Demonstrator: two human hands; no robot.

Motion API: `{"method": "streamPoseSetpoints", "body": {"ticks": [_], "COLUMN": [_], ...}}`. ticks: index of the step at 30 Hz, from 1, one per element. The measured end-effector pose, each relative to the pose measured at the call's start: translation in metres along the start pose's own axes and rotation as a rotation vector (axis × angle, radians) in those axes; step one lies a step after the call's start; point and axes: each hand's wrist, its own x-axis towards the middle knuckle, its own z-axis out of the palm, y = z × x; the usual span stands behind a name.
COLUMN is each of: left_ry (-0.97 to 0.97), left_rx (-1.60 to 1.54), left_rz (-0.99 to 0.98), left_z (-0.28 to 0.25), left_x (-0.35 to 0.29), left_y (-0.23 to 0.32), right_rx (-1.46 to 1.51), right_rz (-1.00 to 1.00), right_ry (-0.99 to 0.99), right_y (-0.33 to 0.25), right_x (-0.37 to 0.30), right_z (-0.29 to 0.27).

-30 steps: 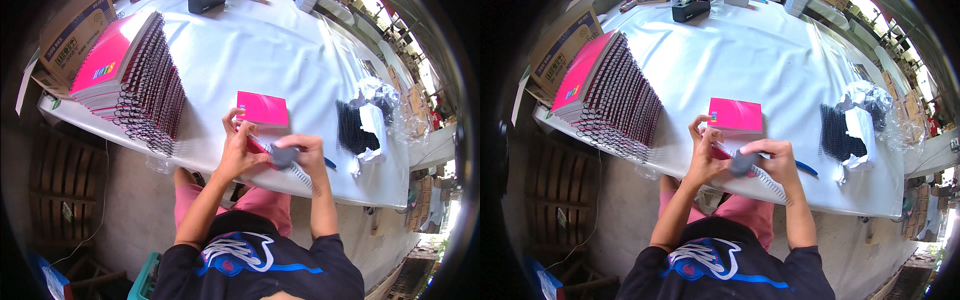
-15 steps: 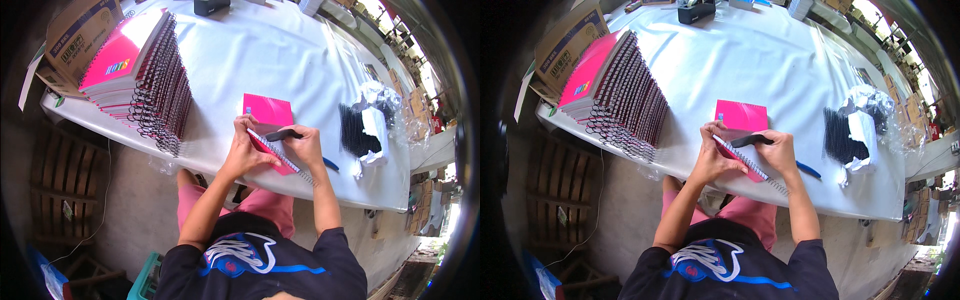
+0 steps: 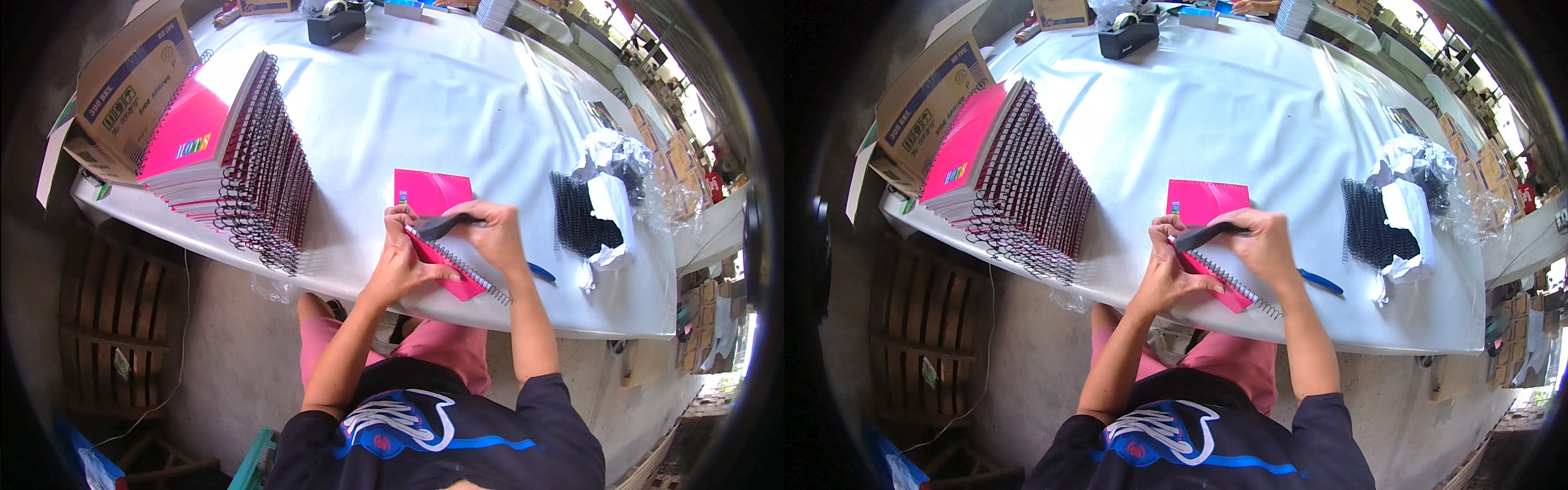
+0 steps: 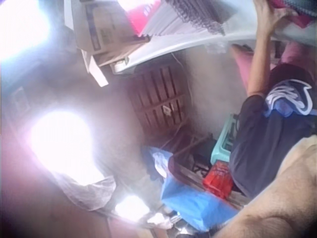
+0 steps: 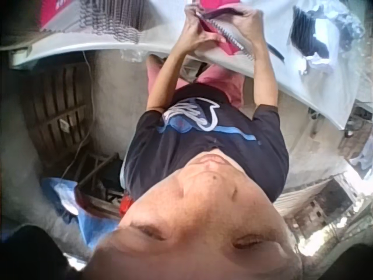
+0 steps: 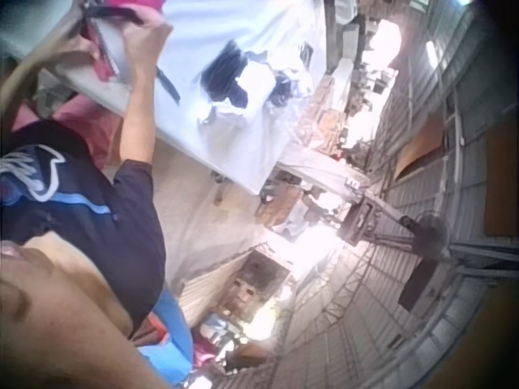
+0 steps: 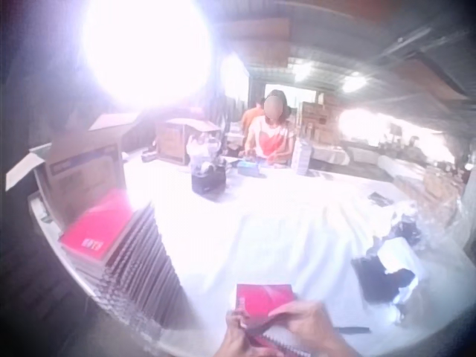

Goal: The person assembles spiral notebooks by inserting metal coils through the punched holes of the paper and covers, then using a tool to trim and bend the ends of the wire.

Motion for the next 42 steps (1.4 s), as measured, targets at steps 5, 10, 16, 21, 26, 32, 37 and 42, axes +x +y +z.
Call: {"method": "streamPoseSetpoints", "body": {"ticks": [5, 10, 16, 21, 26, 32, 37, 42], "left_ry": [-0.018, -0.004, 0.192, 0.132, 0.252, 0.339, 0.333, 0.371], "left_rx": [-0.185, -0.566, -0.626, -0.642, -0.526, -0.337, -0.129, 0.183], "left_rz": [-0.091, -0.246, -0.266, -0.296, -0.235, -0.151, -0.09, 0.156], "left_z": [-0.004, -0.009, 0.004, -0.002, 0.008, 0.005, -0.004, -0.015], "left_x": [-0.002, -0.006, 0.003, -0.006, -0.014, -0.016, -0.016, -0.014], "left_y": [0.01, 0.001, 0.036, 0.017, 0.014, 0.026, 0.049, 0.062], "right_rx": [-0.519, -0.798, -0.974, -1.001, -0.597, -0.619, -0.69, -0.653], "right_rz": [0.196, 0.157, 0.272, 0.156, 0.111, -0.021, -0.082, -0.084], "right_ry": [0.299, 0.209, 0.07, 0.153, 0.399, 0.258, 0.215, 0.165], "right_y": [0.04, 0.048, 0.034, 0.036, 0.015, -0.071, -0.089, -0.091], "right_x": [-0.006, -0.063, -0.15, -0.157, -0.149, -0.117, -0.103, -0.099], "right_z": [-0.062, -0.087, -0.055, -0.046, -0.033, 0.001, 0.014, 0.018]}}
